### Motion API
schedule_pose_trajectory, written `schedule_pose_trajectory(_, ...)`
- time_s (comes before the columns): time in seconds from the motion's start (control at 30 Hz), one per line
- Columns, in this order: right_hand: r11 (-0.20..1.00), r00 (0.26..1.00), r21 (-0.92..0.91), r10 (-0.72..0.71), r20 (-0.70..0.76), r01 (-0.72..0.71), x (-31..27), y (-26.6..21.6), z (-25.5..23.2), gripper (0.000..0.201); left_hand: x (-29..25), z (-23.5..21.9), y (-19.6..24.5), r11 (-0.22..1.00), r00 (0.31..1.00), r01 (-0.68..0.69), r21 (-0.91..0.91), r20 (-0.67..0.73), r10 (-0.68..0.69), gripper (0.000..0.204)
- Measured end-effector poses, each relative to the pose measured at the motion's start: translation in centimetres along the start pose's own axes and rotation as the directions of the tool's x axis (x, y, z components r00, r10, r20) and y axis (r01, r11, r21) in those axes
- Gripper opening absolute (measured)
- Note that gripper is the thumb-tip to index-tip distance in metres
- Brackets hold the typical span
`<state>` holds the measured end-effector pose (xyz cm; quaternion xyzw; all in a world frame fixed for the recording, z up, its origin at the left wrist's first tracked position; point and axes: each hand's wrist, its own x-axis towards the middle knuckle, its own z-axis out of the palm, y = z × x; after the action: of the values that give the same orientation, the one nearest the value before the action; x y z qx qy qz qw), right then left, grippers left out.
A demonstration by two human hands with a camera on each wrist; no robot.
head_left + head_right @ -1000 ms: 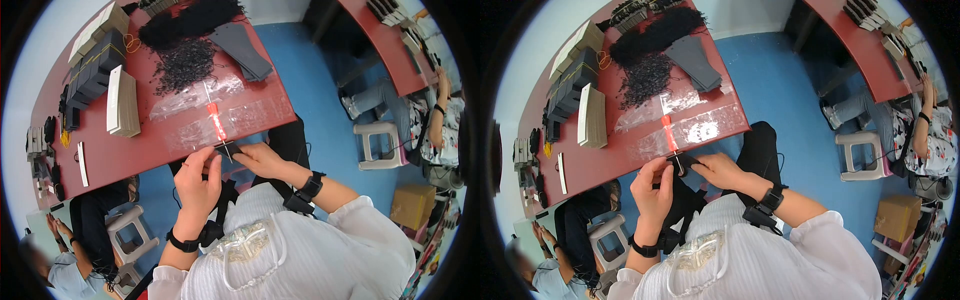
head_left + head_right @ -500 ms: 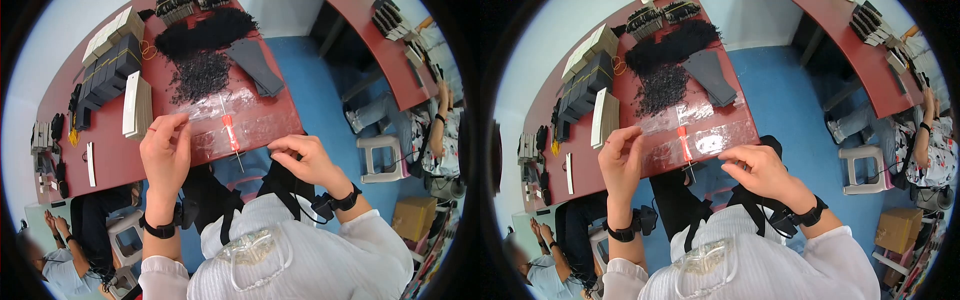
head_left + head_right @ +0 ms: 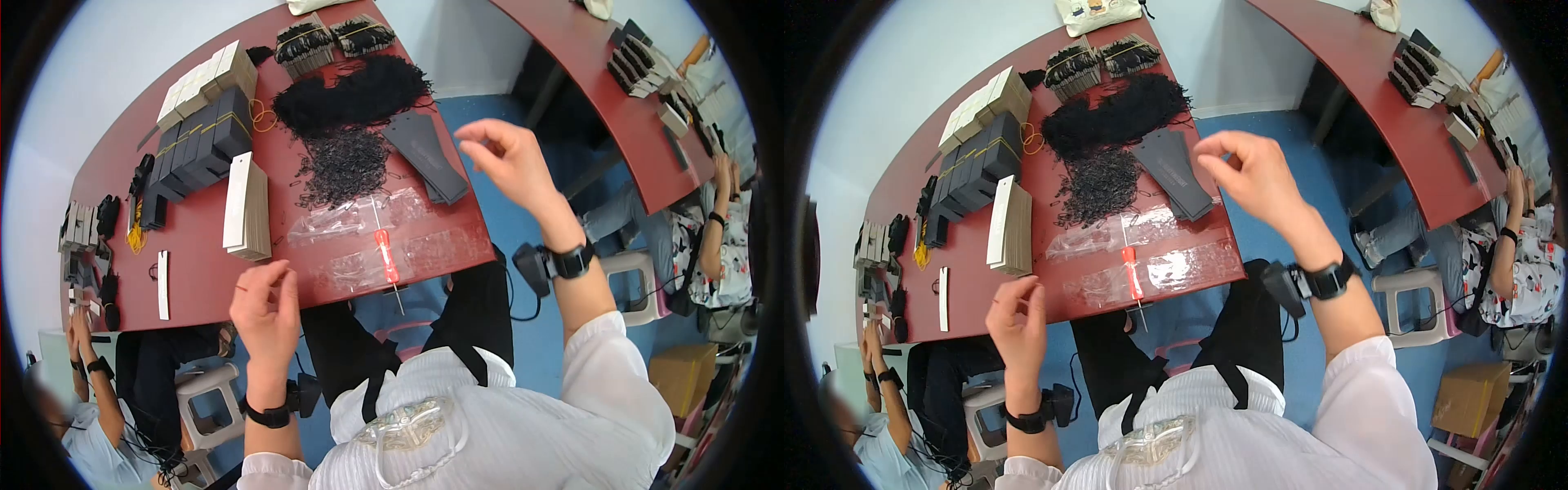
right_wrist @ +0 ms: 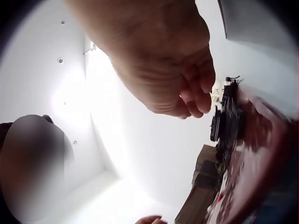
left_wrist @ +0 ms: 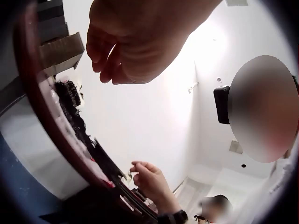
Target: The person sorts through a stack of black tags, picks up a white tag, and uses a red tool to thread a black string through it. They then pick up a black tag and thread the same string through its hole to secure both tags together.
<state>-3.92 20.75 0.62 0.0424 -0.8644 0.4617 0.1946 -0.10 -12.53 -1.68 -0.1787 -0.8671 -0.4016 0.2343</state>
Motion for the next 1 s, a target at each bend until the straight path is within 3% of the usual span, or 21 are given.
schedule_pose_trajectory(0.17, 0.998, 0.993, -0.035, -0.046, 0.108, 0.05, 2.8, -0.9, 1.0, 0.013, -1.6, -0.1, -1.4, 0.998, 0.999, 0.042, 0.043, -0.033, -0.04, 0.013)
schedule_pose_trajectory(0.3, 0.923, 0.909, -0.15, -0.303, 0.286, 0.355, 1.9, -2.5, 3.2, 0.009, -0.9, -0.1, -1.4, 0.989, 0.99, 0.139, -0.042, -0.012, -0.139, 0.013)
schedule_pose_trajectory(0.37, 0.917, 0.896, -0.175, -0.285, 0.34, 0.358, 1.1, -3.4, 4.0, 0.008, 0.6, 0.4, -1.0, 0.986, 0.987, -0.138, 0.092, -0.067, 0.144, 0.015)
schedule_pose_trajectory(0.43, 0.899, 0.889, -0.204, -0.304, 0.343, 0.387, 0.7, -3.7, 4.5, 0.008, 1.9, 0.1, -0.9, 0.975, 0.983, -0.143, 0.169, -0.093, 0.161, 0.018)
schedule_pose_trajectory(0.5, 0.878, 0.882, -0.239, -0.323, 0.343, 0.414, 0.8, -3.7, 4.4, 0.008, 3.4, -0.5, -1.6, 0.911, 0.935, -0.162, 0.38, -0.237, 0.265, 0.019)
schedule_pose_trajectory(0.53, 0.881, 0.897, -0.257, -0.314, 0.31, 0.397, 1.0, -3.5, 4.0, 0.008, 3.9, -0.7, -2.1, 0.91, 0.934, -0.16, 0.383, -0.239, 0.265, 0.019)
schedule_pose_trajectory(0.6, 0.9, 0.928, -0.282, -0.262, 0.263, 0.334, 1.1, -3.5, 3.2, 0.01, 4.5, -1.2, -3.2, 0.892, 0.963, -0.03, 0.452, -0.225, 0.146, 0.025)
schedule_pose_trajectory(0.63, 0.9, 0.928, -0.279, -0.263, 0.264, 0.335, 1.1, -3.4, 2.9, 0.01, 4.7, -1.5, -3.6, 0.89, 0.964, -0.029, 0.454, -0.225, 0.145, 0.025)
schedule_pose_trajectory(0.7, 0.903, 0.946, -0.326, -0.204, 0.251, 0.281, 1.0, -3.2, 2.5, 0.012, 5.0, -1.8, -4.1, 0.94, 0.992, 0.087, 0.33, -0.112, -0.052, 0.029)
schedule_pose_trajectory(0.73, 0.894, 0.948, -0.342, -0.218, 0.233, 0.289, 0.9, -3.0, 2.3, 0.013, 5.2, -2.0, -4.1, 0.941, 0.993, 0.083, 0.327, -0.107, -0.05, 0.029)
schedule_pose_trajectory(0.8, 0.915, 0.957, -0.307, -0.204, 0.208, 0.262, 0.7, -2.5, 1.8, 0.014, 5.6, -2.4, -3.9, 0.93, 0.977, 0.215, 0.298, -0.052, -0.209, 0.032)
schedule_pose_trajectory(1.0, 0.932, 0.965, -0.283, -0.176, 0.197, 0.228, -0.9, -3.3, 0.7, 0.015, 5.5, -2.9, -4.5, 0.922, 0.945, 0.325, 0.211, -0.112, -0.308, 0.035)
